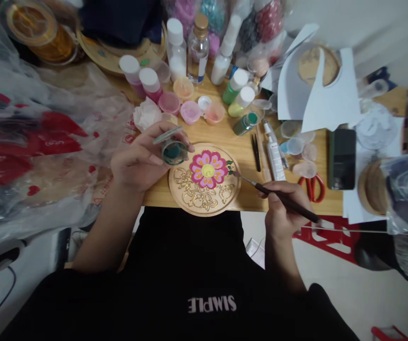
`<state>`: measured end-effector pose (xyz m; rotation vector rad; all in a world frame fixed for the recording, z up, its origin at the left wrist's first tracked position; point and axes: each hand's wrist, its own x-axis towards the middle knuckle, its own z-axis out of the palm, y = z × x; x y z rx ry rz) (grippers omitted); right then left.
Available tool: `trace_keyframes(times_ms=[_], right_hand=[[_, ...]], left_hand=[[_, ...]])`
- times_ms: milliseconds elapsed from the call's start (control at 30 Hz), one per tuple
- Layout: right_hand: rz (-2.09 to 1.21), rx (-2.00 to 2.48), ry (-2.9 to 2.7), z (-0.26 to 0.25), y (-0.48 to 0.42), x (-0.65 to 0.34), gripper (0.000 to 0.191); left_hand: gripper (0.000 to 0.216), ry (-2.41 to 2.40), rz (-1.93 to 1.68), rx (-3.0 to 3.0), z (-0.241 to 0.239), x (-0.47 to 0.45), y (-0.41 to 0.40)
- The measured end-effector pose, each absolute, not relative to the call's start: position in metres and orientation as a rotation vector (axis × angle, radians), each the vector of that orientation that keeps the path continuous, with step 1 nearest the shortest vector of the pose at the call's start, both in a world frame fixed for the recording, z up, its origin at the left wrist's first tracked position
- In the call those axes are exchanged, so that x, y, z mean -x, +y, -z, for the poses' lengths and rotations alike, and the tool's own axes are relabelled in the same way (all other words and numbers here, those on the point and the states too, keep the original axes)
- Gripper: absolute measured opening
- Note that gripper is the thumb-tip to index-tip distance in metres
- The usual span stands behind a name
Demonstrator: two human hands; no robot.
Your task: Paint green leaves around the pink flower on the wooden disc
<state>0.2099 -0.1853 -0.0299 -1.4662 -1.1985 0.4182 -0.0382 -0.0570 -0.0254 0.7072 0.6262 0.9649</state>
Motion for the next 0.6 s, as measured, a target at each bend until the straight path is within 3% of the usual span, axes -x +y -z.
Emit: trace_keyframes(times_ms=[333, 600], right_hand=[[-0.399, 1.493, -1.250, 0.0279, -0.1859, -0.2095, 0.009], [-0.393, 1.496, -1.273, 0.0265, -0.1852, -0.2074, 0.010]], left_hand=[[0.024, 0.639, -0.963, -0.673, 0.0240, 0.0390, -0.0582], [0.038, 0.544, -0.984, -0.732, 0.0265, 0.0396, -0.0583]])
